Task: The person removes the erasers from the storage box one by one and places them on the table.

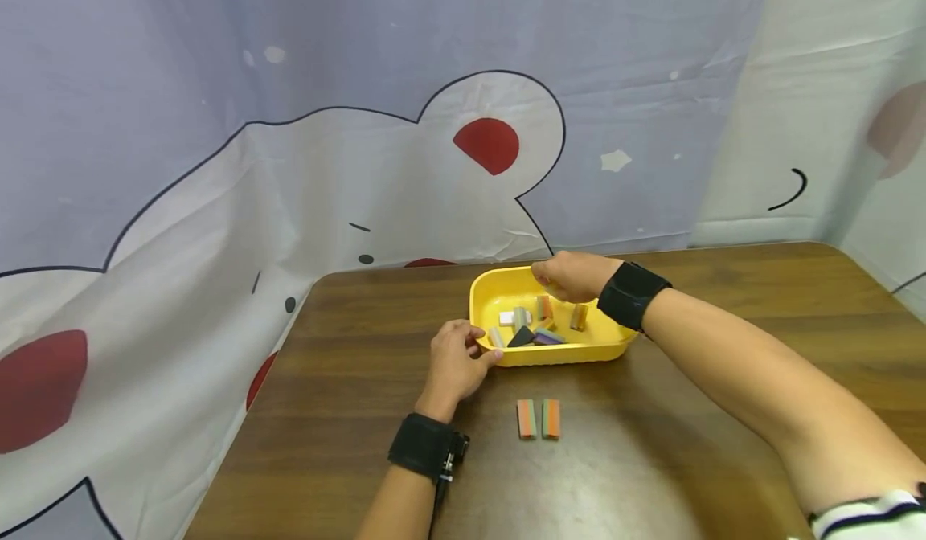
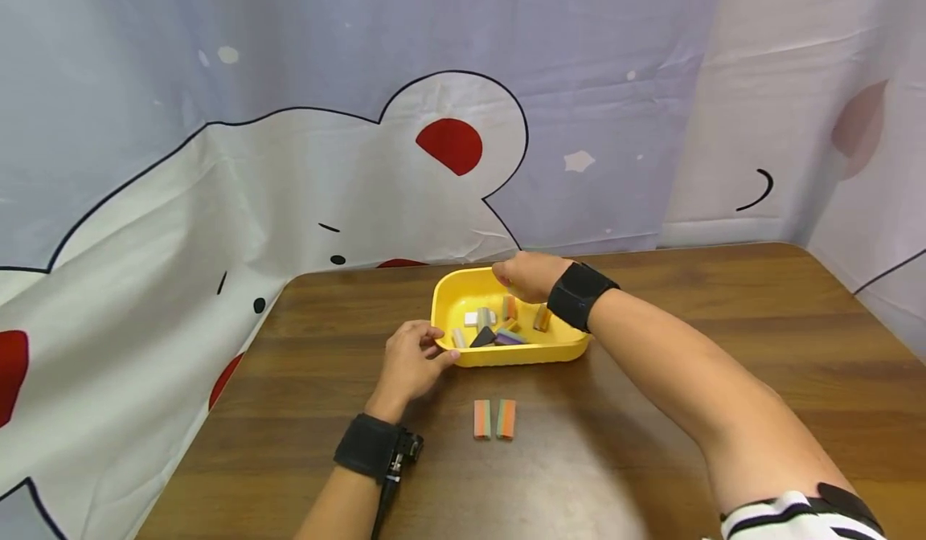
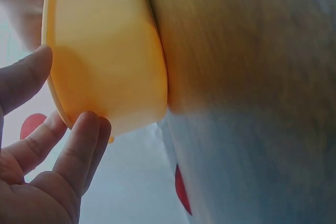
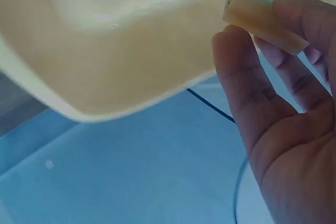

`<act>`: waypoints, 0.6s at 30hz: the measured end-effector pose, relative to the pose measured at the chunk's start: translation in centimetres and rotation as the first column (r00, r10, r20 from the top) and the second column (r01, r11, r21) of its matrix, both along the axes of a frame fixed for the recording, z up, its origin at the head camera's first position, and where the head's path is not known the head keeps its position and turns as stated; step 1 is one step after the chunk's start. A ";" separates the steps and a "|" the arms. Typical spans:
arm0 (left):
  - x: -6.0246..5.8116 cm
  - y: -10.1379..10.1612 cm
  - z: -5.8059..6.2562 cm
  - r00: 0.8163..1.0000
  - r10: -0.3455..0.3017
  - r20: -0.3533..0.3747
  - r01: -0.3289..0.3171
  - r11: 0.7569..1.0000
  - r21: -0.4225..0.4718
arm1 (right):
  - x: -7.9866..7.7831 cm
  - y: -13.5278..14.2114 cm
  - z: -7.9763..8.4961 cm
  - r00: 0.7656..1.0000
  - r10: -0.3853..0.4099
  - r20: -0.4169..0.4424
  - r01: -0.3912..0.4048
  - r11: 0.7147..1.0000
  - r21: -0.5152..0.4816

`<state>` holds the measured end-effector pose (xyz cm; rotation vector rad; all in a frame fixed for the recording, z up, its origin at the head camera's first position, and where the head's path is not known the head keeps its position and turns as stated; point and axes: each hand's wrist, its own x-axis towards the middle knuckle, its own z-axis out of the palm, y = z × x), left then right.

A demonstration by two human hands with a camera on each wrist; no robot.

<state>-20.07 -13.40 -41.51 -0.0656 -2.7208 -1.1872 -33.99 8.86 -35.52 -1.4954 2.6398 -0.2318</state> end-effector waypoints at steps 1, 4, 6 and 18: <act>0.0 -0.1 0.0 1.000 0.000 -0.004 0.000 1.000 0.000 | 0.3 -0.1 0.4 1.000 -0.011 0.006 0.011 1.000 0.007; 0.0 -0.5 0.1 1.000 0.005 -0.013 -0.005 1.000 0.000 | 1.0 -0.5 1.3 0.999 -0.035 0.003 0.035 0.999 0.029; -0.1 -0.7 0.2 1.000 0.006 -0.016 -0.006 1.000 0.003 | 1.6 -0.7 1.8 0.999 -0.039 -0.001 0.039 0.999 0.030; -0.1 -1.0 0.1 1.000 0.009 -0.013 -0.009 1.000 0.000 | 6.8 0.0 2.2 0.994 0.108 0.008 -0.104 0.973 -0.207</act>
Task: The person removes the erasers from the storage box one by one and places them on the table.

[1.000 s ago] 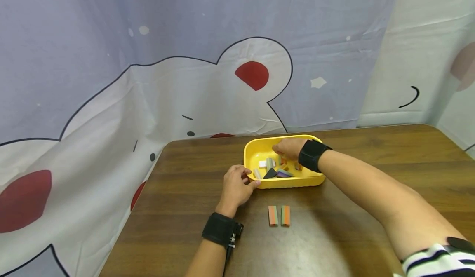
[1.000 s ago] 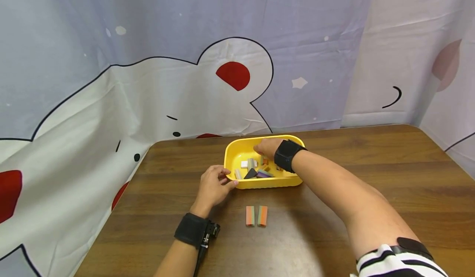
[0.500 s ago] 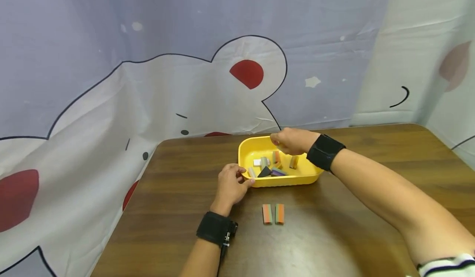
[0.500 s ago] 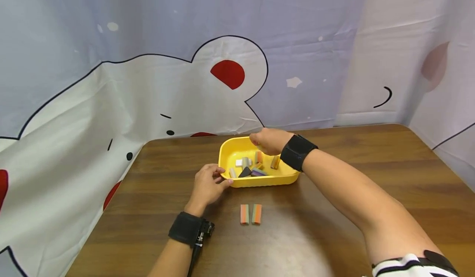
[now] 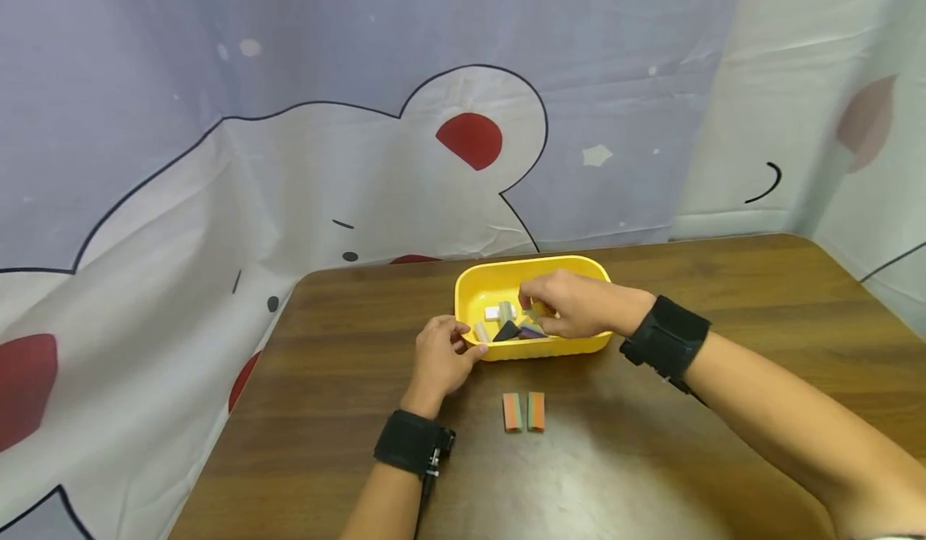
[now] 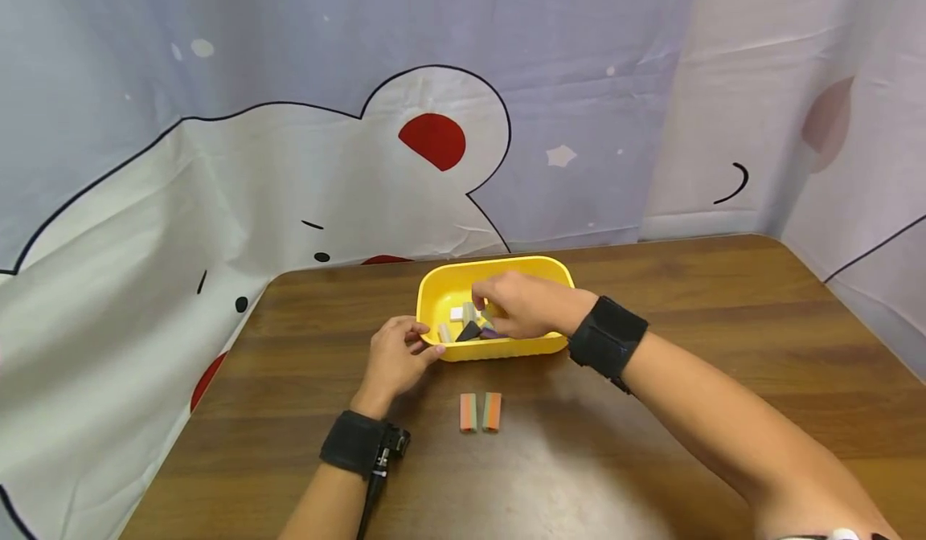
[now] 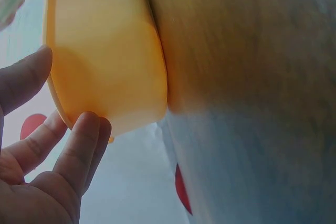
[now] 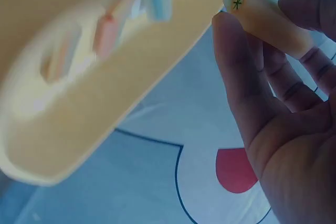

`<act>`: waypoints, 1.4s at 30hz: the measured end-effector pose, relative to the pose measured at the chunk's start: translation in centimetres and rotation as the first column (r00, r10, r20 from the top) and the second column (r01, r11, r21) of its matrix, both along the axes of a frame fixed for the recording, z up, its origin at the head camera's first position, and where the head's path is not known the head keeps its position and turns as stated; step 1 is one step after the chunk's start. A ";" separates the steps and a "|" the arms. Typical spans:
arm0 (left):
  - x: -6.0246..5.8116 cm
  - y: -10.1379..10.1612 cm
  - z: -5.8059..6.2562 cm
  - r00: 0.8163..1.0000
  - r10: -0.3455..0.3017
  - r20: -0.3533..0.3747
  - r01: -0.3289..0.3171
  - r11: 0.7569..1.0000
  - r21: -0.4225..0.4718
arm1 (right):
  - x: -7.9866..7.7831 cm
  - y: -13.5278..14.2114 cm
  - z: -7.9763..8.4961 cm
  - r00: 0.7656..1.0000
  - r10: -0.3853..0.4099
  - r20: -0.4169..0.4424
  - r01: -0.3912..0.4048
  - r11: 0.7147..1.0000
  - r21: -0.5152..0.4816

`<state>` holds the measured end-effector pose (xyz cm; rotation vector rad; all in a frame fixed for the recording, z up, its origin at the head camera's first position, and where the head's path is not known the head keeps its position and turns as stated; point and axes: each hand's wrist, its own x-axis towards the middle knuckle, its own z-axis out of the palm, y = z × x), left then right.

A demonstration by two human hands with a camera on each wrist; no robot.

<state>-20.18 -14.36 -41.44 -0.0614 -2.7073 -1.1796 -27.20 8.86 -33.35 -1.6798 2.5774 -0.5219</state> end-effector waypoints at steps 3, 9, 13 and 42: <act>0.0 0.0 0.0 1.000 0.001 0.001 -0.001 1.000 -0.004 | 1.1 0.2 -0.8 1.000 0.007 0.007 -0.007 0.999 -0.031; -0.1 0.0 0.0 1.000 0.001 0.003 -0.001 1.000 -0.015 | 3.3 0.6 -2.8 1.000 0.011 0.018 -0.010 0.998 -0.066; 0.0 0.0 0.0 1.000 0.010 0.004 -0.010 1.000 -0.020 | 4.1 0.8 -4.4 0.999 0.023 0.027 -0.021 0.997 -0.068; 0.0 0.0 0.1 0.999 0.021 0.024 -0.021 1.000 -0.013 | 5.3 2.0 -8.1 0.935 -0.022 0.354 0.047 0.997 -0.060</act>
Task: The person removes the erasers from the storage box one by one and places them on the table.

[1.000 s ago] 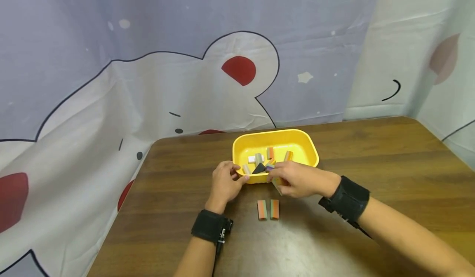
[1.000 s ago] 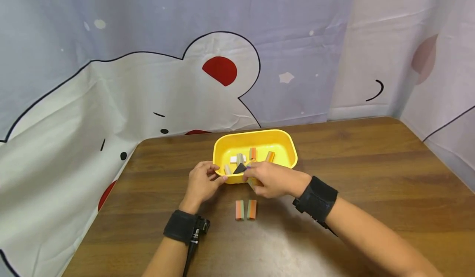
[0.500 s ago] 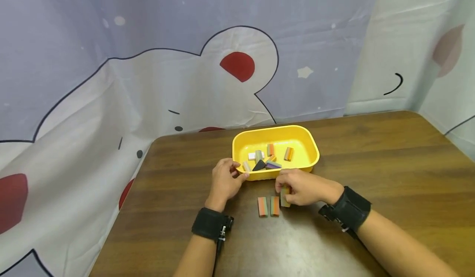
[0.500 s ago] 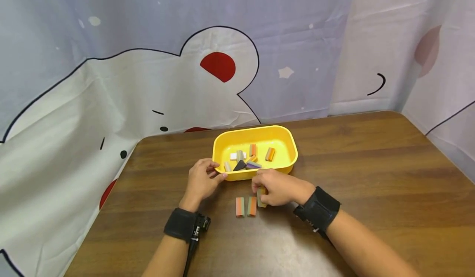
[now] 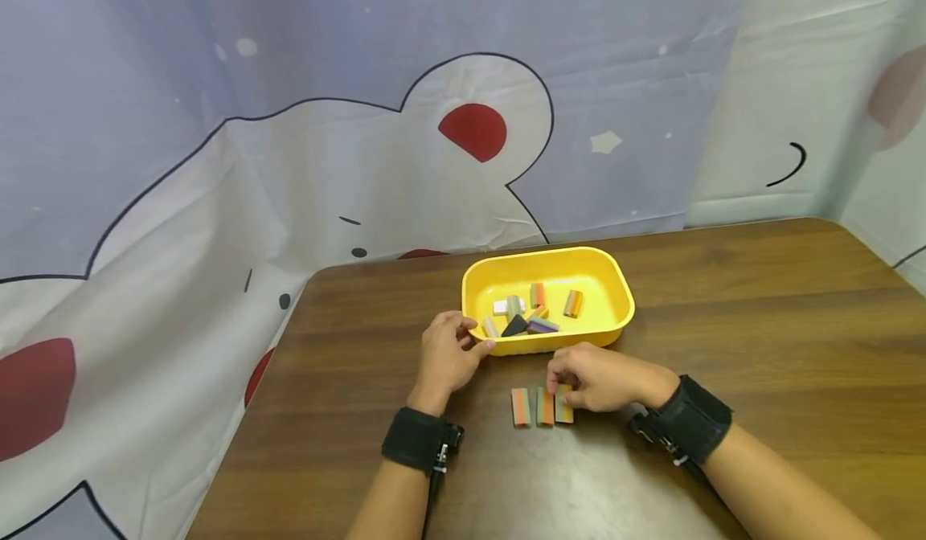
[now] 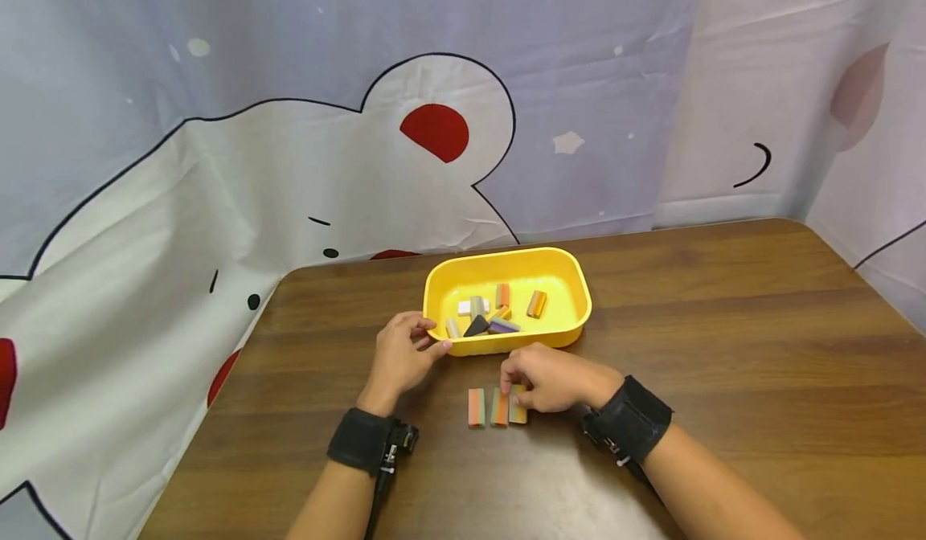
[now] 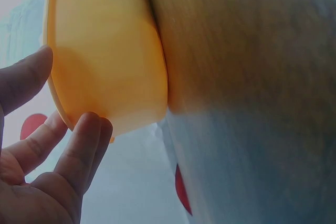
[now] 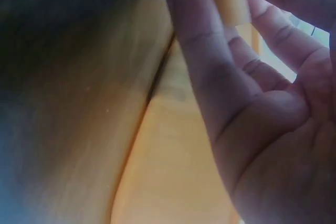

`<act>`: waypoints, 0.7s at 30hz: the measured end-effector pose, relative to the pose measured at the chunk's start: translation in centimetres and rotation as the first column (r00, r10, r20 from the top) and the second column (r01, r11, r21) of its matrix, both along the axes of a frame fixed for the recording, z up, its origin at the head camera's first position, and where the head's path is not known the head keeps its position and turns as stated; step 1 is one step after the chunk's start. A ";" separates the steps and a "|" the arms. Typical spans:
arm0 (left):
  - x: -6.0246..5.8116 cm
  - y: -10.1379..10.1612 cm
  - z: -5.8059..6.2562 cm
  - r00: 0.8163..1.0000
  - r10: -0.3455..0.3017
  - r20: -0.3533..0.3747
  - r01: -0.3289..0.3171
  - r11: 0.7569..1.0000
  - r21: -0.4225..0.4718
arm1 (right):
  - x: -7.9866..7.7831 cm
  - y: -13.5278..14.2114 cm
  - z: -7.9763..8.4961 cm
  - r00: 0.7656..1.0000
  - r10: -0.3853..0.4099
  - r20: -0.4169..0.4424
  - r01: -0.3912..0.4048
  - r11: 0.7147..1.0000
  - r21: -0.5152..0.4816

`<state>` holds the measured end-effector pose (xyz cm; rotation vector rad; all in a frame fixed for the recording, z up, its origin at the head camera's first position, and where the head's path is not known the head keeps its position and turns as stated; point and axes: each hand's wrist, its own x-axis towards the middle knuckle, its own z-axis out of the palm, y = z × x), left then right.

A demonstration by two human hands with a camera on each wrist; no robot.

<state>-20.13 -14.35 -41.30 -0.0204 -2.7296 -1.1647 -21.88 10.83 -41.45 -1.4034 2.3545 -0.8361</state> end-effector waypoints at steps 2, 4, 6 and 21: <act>0.0 0.0 -0.1 1.000 -0.002 -0.003 0.002 1.000 -0.001 | 0.0 0.1 0.0 1.000 -0.003 0.000 0.003 1.000 0.010; -0.1 0.1 -0.1 1.000 -0.001 -0.008 0.001 1.000 -0.002 | -0.1 0.3 0.0 1.000 -0.001 0.004 0.001 1.000 0.019; -0.2 0.2 -0.1 1.000 0.001 -0.007 -0.001 1.000 -0.006 | -0.3 0.4 0.1 1.000 0.002 0.005 -0.002 1.000 0.028; 0.4 -0.6 0.1 1.000 0.012 0.019 -0.012 1.000 -0.008 | 0.2 -0.6 -0.3 1.000 -0.016 -0.010 0.017 0.999 0.037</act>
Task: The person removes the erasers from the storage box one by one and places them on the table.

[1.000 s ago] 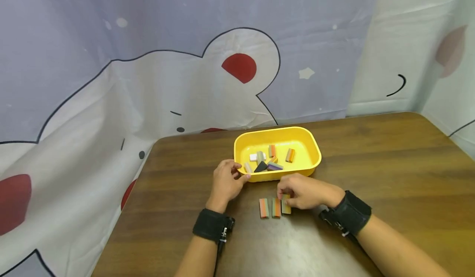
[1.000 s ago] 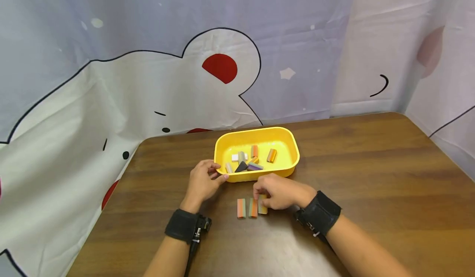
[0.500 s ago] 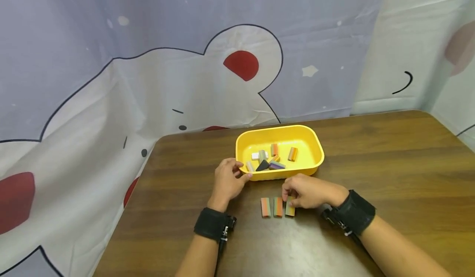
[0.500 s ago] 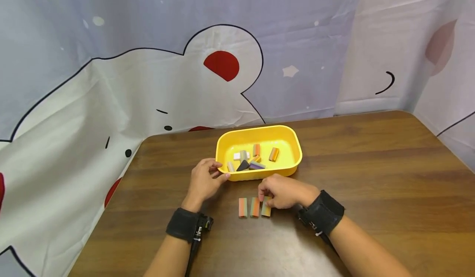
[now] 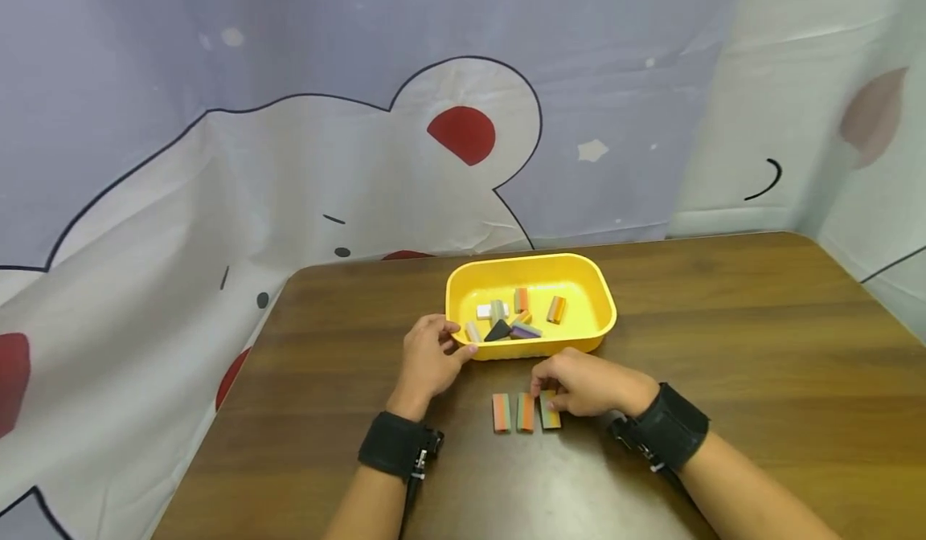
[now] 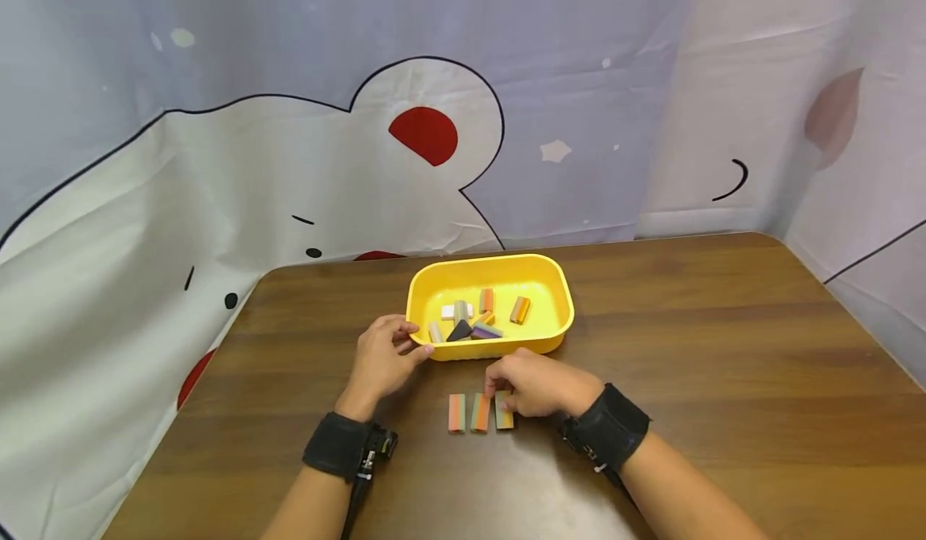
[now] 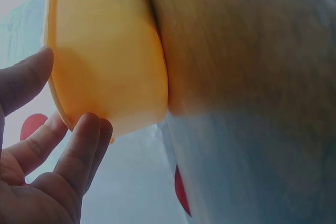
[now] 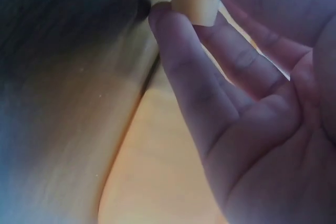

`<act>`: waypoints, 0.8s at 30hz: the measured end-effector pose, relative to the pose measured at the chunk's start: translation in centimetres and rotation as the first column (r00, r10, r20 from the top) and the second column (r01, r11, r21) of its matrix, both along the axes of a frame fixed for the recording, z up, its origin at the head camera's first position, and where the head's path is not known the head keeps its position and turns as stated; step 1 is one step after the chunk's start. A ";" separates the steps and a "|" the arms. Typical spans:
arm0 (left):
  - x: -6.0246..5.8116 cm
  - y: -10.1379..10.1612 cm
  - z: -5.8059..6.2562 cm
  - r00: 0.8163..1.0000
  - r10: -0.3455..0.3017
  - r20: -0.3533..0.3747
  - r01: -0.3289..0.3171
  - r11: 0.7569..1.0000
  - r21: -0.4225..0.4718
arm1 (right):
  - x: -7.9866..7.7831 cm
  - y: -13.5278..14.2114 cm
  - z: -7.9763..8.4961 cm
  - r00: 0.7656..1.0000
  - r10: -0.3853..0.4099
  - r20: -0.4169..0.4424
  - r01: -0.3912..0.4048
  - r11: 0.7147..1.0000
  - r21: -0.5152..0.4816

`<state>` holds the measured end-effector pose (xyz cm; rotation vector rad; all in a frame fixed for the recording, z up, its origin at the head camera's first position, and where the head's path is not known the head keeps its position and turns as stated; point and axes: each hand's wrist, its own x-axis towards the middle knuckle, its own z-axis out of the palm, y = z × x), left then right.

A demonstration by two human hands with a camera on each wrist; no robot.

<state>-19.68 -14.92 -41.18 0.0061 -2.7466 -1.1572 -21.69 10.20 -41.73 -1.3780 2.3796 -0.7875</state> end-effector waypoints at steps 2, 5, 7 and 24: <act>0.2 -0.4 0.1 1.000 0.006 0.001 -0.006 1.000 -0.005 | 0.2 -0.6 -0.1 1.000 -0.019 -0.018 0.019 1.000 0.002; 0.2 -0.5 0.2 1.000 -0.002 0.003 0.002 1.000 -0.007 | 0.4 -0.8 -0.1 0.997 -0.051 -0.052 0.052 0.999 0.017; 0.2 -0.5 0.1 1.000 -0.008 0.004 0.008 1.000 -0.019 | 0.5 -0.8 -0.1 0.996 -0.060 -0.066 0.062 0.998 0.024; 0.4 -0.2 0.3 1.000 0.004 0.010 -0.004 0.999 -0.040 | 0.9 -0.8 -0.3 0.992 -0.096 -0.079 0.097 0.995 0.019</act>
